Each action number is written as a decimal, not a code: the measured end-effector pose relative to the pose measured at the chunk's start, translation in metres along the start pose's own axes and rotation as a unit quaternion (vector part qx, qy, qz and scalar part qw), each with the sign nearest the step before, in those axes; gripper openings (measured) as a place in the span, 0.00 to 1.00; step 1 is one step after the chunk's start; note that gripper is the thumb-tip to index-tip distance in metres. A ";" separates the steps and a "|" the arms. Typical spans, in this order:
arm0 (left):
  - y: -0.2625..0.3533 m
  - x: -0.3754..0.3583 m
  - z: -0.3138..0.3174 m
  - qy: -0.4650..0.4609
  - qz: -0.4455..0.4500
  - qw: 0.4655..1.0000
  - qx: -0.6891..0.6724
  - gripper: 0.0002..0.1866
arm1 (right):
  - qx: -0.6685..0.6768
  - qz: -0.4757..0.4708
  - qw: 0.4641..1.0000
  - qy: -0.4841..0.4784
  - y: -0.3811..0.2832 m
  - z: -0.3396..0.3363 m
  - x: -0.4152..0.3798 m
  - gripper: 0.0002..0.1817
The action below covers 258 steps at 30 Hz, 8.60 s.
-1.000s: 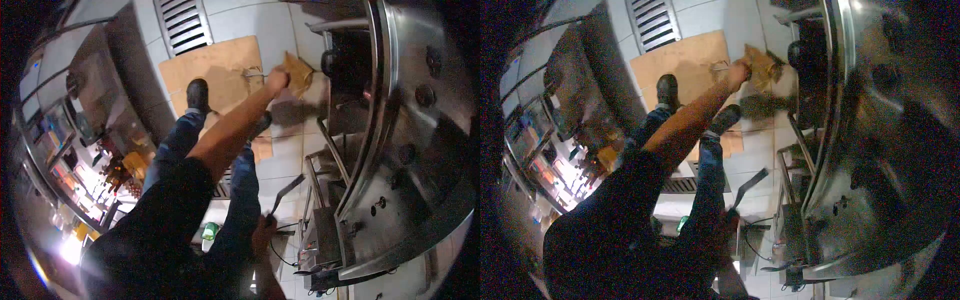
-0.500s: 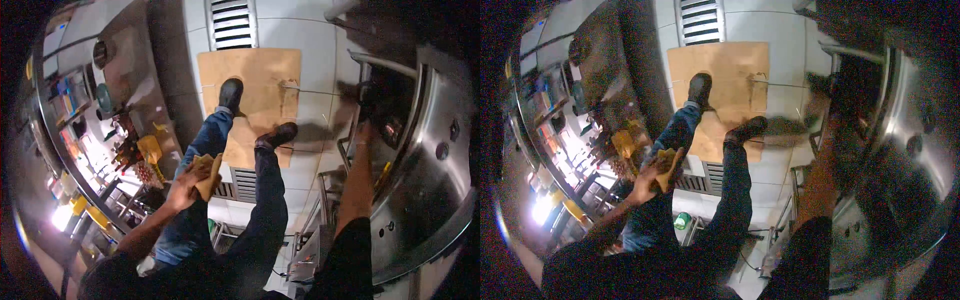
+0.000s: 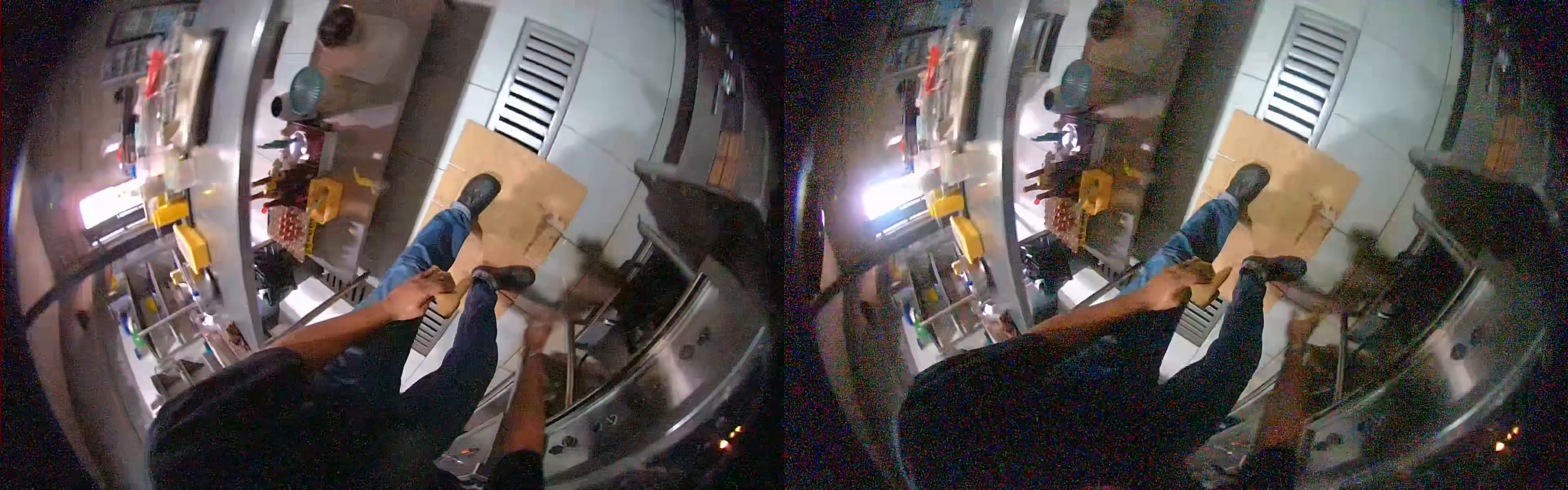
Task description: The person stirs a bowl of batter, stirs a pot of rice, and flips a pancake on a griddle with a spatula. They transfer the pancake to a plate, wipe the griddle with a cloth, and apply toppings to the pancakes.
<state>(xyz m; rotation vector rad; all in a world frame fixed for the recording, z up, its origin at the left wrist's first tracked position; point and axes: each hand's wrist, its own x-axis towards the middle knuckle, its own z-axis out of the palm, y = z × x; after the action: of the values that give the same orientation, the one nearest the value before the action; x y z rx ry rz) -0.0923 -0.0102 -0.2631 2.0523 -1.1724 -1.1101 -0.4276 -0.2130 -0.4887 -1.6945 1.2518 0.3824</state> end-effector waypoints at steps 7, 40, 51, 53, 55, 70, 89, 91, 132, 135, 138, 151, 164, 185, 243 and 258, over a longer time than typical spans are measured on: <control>0.061 -0.043 -0.092 0.090 -0.034 0.991 -0.095 0.18 | -0.073 -0.082 0.930 -0.350 -0.127 -0.019 -0.149 0.25; -0.014 -0.106 -0.452 0.523 -0.452 0.693 0.205 0.18 | -0.364 -0.297 0.866 -0.170 -0.544 -0.248 0.040 0.11; -0.084 0.135 -0.469 0.608 -0.310 0.700 -0.210 0.20 | -0.206 -0.257 0.942 -0.059 -0.715 -0.356 0.164 0.06; -0.069 0.156 -0.492 0.616 -0.310 0.681 -0.248 0.22 | -0.195 -0.289 0.935 -0.070 -0.756 -0.370 0.176 0.06; 0.006 0.178 -0.550 0.604 -0.310 0.577 -0.455 0.25 | -0.147 -0.359 0.921 -0.048 -0.782 -0.375 0.198 0.09; -0.118 0.261 -0.659 0.757 -0.359 0.296 -0.459 0.15 | -0.237 -0.304 0.907 -0.172 -0.945 -0.409 0.380 0.14; -0.096 0.279 -0.675 0.745 -0.401 0.192 -0.497 0.10 | -0.394 -0.428 0.772 -0.257 -1.281 -0.331 0.516 0.12; -0.094 0.284 -0.682 0.745 -0.400 0.167 -0.508 0.10 | -0.423 -0.442 0.746 -0.262 -1.314 -0.325 0.528 0.13; -0.273 0.373 -1.186 0.688 -0.028 0.370 -0.624 0.34 | -0.123 -0.293 0.799 -0.510 -1.744 0.097 0.507 0.22; -0.315 0.418 -1.259 0.640 0.033 0.401 -0.655 0.34 | -0.010 -0.286 0.832 -0.476 -1.794 0.102 0.516 0.18; -0.347 0.457 -1.328 0.589 0.019 0.440 -0.677 0.33 | -0.020 -0.339 0.861 -0.380 -1.822 0.113 0.577 0.14; -0.459 0.574 -1.518 0.331 -0.241 0.790 -0.456 0.34 | 0.008 -0.314 0.943 -0.110 -1.894 0.111 0.698 0.11; -0.515 0.572 -1.635 0.211 -0.218 0.953 0.006 0.23 | -0.113 -0.458 0.856 0.211 -1.958 0.116 0.644 0.12; -0.558 0.735 -1.794 0.377 0.037 0.921 0.098 0.33 | -0.012 -0.516 0.844 0.146 -2.142 0.226 0.730 0.28; -0.464 0.565 -1.814 0.525 0.226 0.623 -0.535 0.30 | 0.103 -0.613 0.781 -0.063 -2.171 0.176 0.533 0.21; -0.451 0.551 -1.800 0.510 0.199 0.669 -0.502 0.31 | -0.099 -0.722 0.684 -0.008 -2.186 0.165 0.490 0.11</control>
<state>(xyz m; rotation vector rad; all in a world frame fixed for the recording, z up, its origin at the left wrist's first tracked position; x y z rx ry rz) 1.7944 -0.1954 0.1260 1.0485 -0.2119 -0.1115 1.7118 -0.3225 0.1867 -2.2804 -0.4352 -0.4675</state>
